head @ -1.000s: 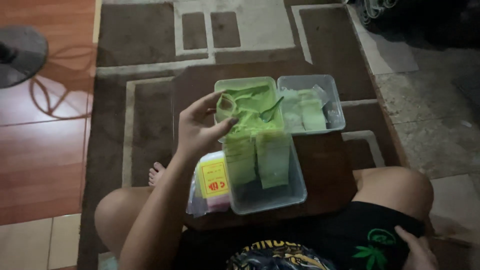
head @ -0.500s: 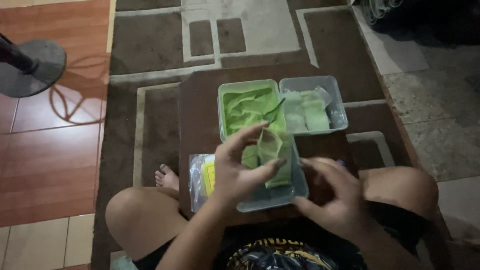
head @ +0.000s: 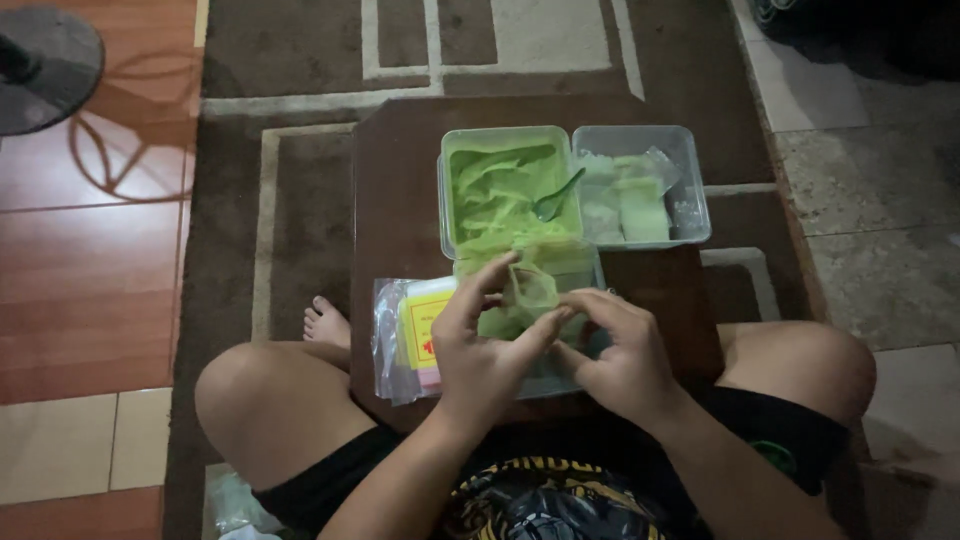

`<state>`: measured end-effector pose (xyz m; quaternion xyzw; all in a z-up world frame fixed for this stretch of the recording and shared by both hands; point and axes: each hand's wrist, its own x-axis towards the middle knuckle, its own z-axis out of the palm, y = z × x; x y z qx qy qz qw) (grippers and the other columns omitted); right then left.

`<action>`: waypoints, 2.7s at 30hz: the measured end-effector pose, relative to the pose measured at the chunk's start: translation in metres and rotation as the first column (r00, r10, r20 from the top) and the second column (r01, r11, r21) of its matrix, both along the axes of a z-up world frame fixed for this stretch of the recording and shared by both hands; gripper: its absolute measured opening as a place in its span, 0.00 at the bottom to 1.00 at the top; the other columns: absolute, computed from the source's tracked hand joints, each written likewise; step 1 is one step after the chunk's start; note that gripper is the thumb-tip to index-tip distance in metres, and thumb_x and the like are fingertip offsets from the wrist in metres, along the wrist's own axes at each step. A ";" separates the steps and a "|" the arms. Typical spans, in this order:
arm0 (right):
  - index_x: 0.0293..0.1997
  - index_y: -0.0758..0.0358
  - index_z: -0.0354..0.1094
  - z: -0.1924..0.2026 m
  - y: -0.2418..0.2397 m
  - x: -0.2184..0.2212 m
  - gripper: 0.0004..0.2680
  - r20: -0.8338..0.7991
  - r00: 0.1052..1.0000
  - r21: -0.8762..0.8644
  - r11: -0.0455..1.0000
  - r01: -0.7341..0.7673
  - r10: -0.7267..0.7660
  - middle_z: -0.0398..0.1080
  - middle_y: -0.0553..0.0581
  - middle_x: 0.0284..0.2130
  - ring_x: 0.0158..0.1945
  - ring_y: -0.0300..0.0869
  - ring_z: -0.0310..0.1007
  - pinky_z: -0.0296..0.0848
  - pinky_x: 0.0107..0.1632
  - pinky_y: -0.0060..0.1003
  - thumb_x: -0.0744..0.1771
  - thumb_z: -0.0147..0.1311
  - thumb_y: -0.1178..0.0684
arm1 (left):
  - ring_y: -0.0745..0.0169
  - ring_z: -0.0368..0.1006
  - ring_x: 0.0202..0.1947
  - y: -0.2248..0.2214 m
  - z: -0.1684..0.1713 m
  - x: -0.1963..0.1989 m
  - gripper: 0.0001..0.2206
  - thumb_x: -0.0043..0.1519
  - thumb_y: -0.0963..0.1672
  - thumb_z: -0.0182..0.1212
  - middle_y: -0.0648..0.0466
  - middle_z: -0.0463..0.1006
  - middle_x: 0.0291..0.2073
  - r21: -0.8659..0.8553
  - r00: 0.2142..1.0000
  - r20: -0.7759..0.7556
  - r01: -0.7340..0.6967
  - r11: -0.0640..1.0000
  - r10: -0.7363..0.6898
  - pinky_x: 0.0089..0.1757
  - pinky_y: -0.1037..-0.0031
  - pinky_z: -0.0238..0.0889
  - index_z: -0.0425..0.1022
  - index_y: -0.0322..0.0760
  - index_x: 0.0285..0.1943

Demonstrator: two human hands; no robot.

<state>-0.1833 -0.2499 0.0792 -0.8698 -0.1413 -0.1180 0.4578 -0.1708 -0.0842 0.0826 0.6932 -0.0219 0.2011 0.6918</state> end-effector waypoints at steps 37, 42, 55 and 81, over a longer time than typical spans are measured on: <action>0.38 0.66 0.79 0.009 -0.004 0.019 0.06 -0.229 0.936 0.277 0.940 -0.199 0.266 0.79 0.59 0.36 0.38 0.43 0.79 0.76 0.42 0.38 0.61 0.71 0.60 | 0.50 0.82 0.39 0.047 -0.013 -0.004 0.26 0.51 0.36 0.76 0.48 0.80 0.37 0.130 0.965 0.052 0.250 0.959 -0.258 0.46 0.61 0.76 0.77 0.36 0.61; 0.32 0.65 0.79 0.013 -0.005 0.021 0.03 -0.189 0.955 0.233 0.955 -0.183 0.229 0.78 0.58 0.33 0.35 0.43 0.78 0.75 0.41 0.38 0.62 0.70 0.61 | 0.43 0.84 0.40 0.047 -0.003 -0.004 0.23 0.57 0.32 0.67 0.42 0.79 0.42 0.070 0.947 0.057 0.313 0.947 -0.317 0.44 0.57 0.79 0.74 0.33 0.63; 0.34 0.66 0.79 0.008 -0.009 0.023 0.04 -0.210 0.959 0.356 0.928 -0.108 0.192 0.78 0.57 0.32 0.33 0.37 0.75 0.74 0.41 0.33 0.62 0.69 0.64 | 0.49 0.72 0.60 0.058 -0.009 -0.004 0.43 0.49 0.43 0.77 0.57 0.85 0.49 0.420 0.922 -0.064 0.372 0.828 -0.381 0.58 0.58 0.51 0.59 0.37 0.76; 0.40 0.67 0.80 0.007 -0.007 0.017 0.04 -0.088 0.972 0.332 0.926 -0.179 0.219 0.78 0.61 0.35 0.32 0.46 0.79 0.78 0.40 0.41 0.64 0.66 0.63 | 0.54 0.76 0.57 0.057 -0.013 -0.008 0.31 0.53 0.44 0.78 0.62 0.86 0.36 0.484 0.966 0.023 0.216 0.848 -0.259 0.54 0.62 0.49 0.72 0.41 0.67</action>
